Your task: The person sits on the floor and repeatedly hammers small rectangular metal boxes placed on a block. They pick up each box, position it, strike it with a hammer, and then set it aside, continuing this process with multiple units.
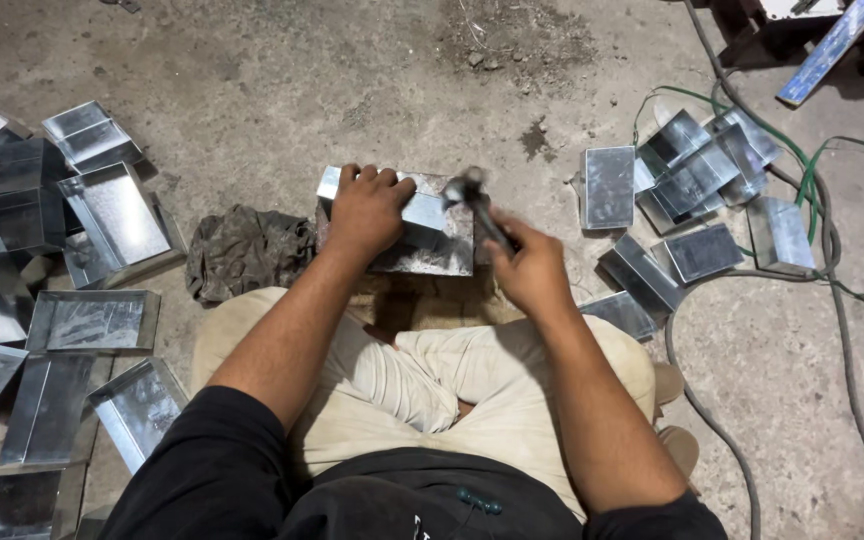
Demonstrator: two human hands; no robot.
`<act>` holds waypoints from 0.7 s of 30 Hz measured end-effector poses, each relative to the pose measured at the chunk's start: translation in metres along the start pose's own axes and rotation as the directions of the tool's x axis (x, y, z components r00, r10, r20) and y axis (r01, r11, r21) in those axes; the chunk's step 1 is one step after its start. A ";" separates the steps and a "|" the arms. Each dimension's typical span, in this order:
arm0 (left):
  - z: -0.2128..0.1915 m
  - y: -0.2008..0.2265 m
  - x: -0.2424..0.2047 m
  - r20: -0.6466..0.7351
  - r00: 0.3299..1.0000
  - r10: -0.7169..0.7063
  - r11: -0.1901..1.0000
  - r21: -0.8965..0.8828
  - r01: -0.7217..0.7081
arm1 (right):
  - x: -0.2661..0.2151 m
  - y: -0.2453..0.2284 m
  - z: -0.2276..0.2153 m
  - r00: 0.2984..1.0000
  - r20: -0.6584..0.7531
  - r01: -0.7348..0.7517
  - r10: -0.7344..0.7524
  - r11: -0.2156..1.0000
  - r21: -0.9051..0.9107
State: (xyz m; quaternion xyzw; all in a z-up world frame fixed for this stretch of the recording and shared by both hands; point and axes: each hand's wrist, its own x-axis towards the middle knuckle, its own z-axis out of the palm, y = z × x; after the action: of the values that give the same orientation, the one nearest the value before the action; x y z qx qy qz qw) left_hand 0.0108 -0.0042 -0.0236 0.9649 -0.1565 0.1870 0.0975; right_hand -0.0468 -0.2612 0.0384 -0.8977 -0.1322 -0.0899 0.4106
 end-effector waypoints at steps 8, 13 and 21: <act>0.004 0.013 -0.013 -0.211 0.947 -0.243 0.826 -0.557 0.088 | 0.007 -0.025 -0.073 0.941 -0.336 0.094 -0.047 0.988 0.126; 0.027 0.018 -0.006 0.043 0.930 -0.364 0.673 -0.679 0.295 | 0.014 -0.087 -0.125 0.692 -0.638 0.557 -0.338 0.812 0.175; 0.045 0.015 -0.012 0.110 0.917 -0.384 0.618 -0.707 0.344 | 0.043 -0.081 -0.023 0.949 -0.177 0.280 -0.260 0.955 0.101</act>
State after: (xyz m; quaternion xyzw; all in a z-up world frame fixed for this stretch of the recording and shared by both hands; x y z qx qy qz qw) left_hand 0.0095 -0.0263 -0.0671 0.8566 -0.0152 0.1127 0.5033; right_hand -0.0325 -0.2205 0.1227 -0.8335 -0.2255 -0.2094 0.4589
